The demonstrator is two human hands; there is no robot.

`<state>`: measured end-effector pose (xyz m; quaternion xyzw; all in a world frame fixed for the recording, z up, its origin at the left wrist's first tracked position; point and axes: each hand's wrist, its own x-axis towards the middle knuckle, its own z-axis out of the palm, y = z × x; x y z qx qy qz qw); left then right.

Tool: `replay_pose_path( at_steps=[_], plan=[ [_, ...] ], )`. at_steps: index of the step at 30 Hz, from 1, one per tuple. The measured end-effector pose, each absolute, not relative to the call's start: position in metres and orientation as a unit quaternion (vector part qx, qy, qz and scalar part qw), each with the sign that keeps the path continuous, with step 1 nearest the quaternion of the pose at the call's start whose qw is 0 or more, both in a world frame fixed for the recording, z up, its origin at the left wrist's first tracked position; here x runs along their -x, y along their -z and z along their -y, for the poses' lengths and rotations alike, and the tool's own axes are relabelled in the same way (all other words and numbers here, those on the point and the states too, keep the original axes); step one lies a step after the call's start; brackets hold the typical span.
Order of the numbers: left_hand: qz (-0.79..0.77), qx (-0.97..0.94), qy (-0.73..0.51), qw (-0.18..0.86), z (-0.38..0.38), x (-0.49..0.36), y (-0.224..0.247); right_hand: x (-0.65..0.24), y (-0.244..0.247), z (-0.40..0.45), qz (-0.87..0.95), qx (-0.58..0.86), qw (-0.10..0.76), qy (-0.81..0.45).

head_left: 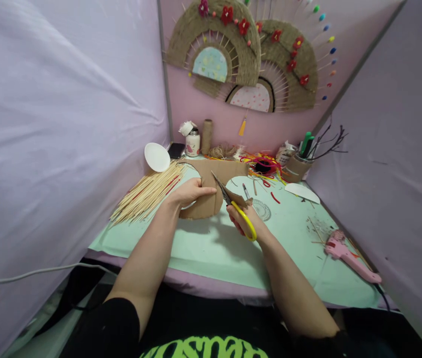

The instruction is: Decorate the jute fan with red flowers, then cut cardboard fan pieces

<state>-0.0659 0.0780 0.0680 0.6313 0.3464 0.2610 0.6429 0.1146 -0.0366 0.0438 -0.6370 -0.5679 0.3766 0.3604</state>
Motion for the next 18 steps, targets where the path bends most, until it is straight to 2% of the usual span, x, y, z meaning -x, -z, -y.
replay_pose_path(
  at_steps=[3, 7, 9, 11, 14, 18],
  plan=[
    [-0.376, -0.669, -0.302, 0.565, -0.076, 0.06, -0.071, -0.112, -0.039, 0.033, 0.545, 0.642, 0.399, -0.363],
    [-0.401, -0.658, -0.564, 0.296, -0.058, 0.048, -0.077, -0.115, -0.038, 0.028, 0.493, 0.639, 0.468, -0.361],
    [-0.391, -0.643, -0.617, 0.231, -0.047, 0.041, -0.073, -0.12, -0.038, 0.024, 0.463, 0.616, 0.523, -0.364],
    [-0.392, -0.65, -0.6, 0.252, -0.04, 0.032, -0.065, -0.125, -0.038, 0.019, 0.431, 0.58, 0.58, -0.375],
    [-0.414, -0.624, -0.537, 0.389, -0.039, 0.017, -0.051, -0.129, -0.036, 0.013, 0.371, 0.531, 0.642, -0.411],
    [-0.341, -0.523, -0.453, 0.636, -0.045, 0.002, -0.043, -0.123, -0.033, 0.009, 0.337, 0.489, 0.615, -0.518]
  ],
)
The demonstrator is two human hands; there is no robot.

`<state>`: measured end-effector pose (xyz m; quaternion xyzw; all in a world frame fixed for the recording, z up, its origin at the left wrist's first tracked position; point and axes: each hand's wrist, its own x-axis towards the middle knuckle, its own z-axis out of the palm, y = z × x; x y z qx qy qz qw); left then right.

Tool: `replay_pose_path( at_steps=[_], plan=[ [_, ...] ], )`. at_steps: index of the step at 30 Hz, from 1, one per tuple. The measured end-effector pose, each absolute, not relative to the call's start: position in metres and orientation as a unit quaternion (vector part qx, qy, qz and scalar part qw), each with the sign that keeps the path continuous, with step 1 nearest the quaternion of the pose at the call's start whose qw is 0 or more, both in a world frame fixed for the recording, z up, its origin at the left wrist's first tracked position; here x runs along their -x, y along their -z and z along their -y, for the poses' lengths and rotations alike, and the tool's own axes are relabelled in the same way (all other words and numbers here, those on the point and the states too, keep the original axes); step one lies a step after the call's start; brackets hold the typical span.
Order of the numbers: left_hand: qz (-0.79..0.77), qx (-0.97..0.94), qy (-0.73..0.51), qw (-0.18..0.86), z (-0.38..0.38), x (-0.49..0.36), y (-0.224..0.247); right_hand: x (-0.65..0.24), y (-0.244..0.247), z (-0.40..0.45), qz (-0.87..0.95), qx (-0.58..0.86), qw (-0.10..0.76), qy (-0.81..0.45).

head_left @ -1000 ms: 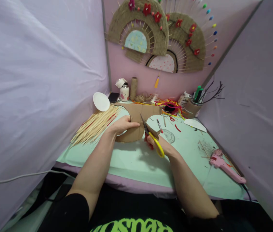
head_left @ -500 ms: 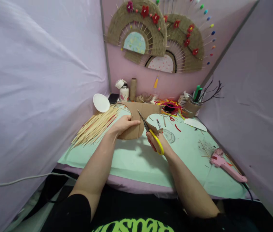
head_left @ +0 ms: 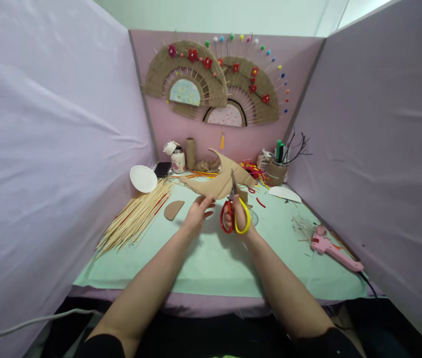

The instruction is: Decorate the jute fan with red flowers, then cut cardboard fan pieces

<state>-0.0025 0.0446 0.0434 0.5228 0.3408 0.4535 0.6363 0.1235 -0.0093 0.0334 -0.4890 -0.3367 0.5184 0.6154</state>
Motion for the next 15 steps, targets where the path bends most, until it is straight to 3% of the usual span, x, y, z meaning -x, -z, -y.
replay_pose_path(
  at_steps=[3, 9, 15],
  plan=[
    [-0.299, -0.434, -0.489, 0.696, -0.045, -0.001, -0.046, -0.113, -0.031, 0.009, 0.328, 0.459, 0.572, -0.595],
    [-0.288, -0.298, -0.611, 0.674, -0.046, -0.003, -0.048, -0.099, -0.03, 0.012, 0.257, 0.305, 0.508, -0.763],
    [-0.263, -0.267, -0.608, 0.7, -0.052, 0.001, -0.045, -0.098, -0.03, 0.011, 0.275, 0.418, 0.51, -0.7]
  ],
)
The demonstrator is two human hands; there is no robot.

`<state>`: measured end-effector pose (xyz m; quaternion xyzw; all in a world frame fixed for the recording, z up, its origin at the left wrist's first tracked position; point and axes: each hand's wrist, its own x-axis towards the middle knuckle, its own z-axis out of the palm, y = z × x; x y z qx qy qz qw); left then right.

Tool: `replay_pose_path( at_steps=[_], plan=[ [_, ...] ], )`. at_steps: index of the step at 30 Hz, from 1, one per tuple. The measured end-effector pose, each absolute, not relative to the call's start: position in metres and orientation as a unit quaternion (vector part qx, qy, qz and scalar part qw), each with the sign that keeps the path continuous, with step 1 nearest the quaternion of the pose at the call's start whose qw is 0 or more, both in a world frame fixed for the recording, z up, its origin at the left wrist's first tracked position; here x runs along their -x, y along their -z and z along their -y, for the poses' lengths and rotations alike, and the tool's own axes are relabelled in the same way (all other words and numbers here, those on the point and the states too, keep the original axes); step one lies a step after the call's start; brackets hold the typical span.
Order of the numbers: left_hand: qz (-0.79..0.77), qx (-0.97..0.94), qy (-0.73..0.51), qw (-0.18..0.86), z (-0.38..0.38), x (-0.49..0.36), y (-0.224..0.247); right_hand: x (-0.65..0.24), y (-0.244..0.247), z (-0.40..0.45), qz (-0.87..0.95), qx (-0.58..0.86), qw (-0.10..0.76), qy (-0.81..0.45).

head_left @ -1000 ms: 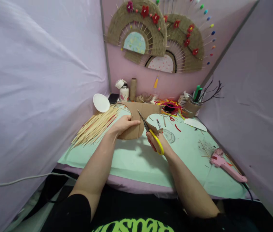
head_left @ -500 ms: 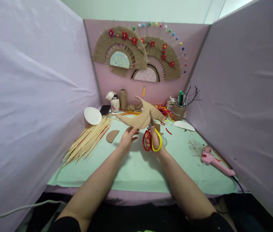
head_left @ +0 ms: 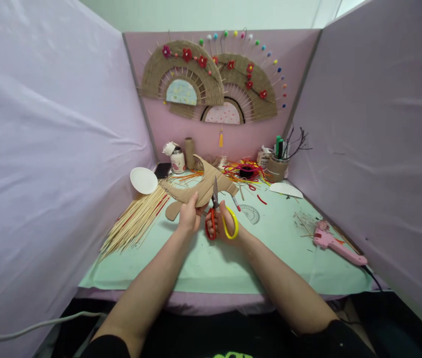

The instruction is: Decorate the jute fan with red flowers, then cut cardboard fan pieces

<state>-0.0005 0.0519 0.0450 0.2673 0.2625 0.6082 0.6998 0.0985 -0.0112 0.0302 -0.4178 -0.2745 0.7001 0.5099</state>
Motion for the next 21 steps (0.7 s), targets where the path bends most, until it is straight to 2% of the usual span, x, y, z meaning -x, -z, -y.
replay_pose_path(
  at_steps=[3, 15, 21],
  plan=[
    [-0.249, -0.282, -0.593, 0.712, -0.055, 0.005, -0.047, -0.101, -0.03, 0.012, 0.308, 0.465, 0.519, -0.648],
    [-0.214, -0.312, -0.532, 0.757, -0.052, 0.014, -0.054, -0.102, -0.024, 0.011, 0.406, 0.403, 0.592, -0.568],
    [-0.205, -0.306, -0.525, 0.767, -0.048, 0.012, -0.053, -0.11, -0.029, 0.017, 0.446, 0.439, 0.576, -0.526]
  ],
)
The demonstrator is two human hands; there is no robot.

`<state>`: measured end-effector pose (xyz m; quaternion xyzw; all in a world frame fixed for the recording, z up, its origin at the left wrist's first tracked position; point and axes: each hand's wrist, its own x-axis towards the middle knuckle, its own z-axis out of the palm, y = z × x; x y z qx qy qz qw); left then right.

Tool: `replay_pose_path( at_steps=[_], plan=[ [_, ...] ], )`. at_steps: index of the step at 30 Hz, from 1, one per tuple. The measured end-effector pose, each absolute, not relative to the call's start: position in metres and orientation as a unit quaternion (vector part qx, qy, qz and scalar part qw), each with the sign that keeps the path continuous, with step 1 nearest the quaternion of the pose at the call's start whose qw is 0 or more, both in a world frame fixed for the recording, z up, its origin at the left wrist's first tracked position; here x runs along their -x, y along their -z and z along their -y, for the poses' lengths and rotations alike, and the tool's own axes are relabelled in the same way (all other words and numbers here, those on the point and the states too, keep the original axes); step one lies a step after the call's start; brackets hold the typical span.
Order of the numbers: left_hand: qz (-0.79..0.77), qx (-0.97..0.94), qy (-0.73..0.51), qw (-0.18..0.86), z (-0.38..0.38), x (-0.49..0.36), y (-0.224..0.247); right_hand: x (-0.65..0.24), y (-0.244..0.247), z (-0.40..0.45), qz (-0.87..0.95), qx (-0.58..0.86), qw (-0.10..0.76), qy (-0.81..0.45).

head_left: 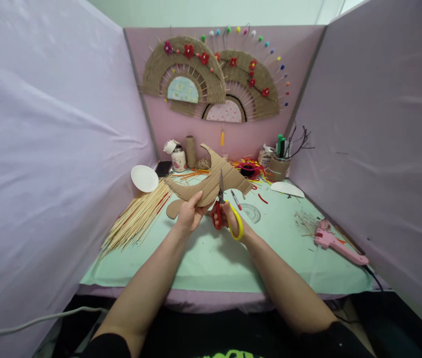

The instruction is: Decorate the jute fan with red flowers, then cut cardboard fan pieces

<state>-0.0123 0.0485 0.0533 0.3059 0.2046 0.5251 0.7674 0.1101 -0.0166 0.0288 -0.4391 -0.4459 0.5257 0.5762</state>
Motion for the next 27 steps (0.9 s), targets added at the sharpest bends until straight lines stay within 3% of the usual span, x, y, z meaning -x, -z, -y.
replay_pose_path(
  at_steps=[19, 27],
  plan=[
    [-0.213, -0.252, -0.517, 0.79, -0.044, 0.008, -0.055, -0.107, -0.039, 0.032, 0.481, 0.567, 0.552, -0.377],
    [-0.258, -0.23, -0.549, 0.761, -0.051, 0.009, -0.058, -0.103, -0.031, 0.027, 0.474, 0.54, 0.56, -0.413]
  ],
)
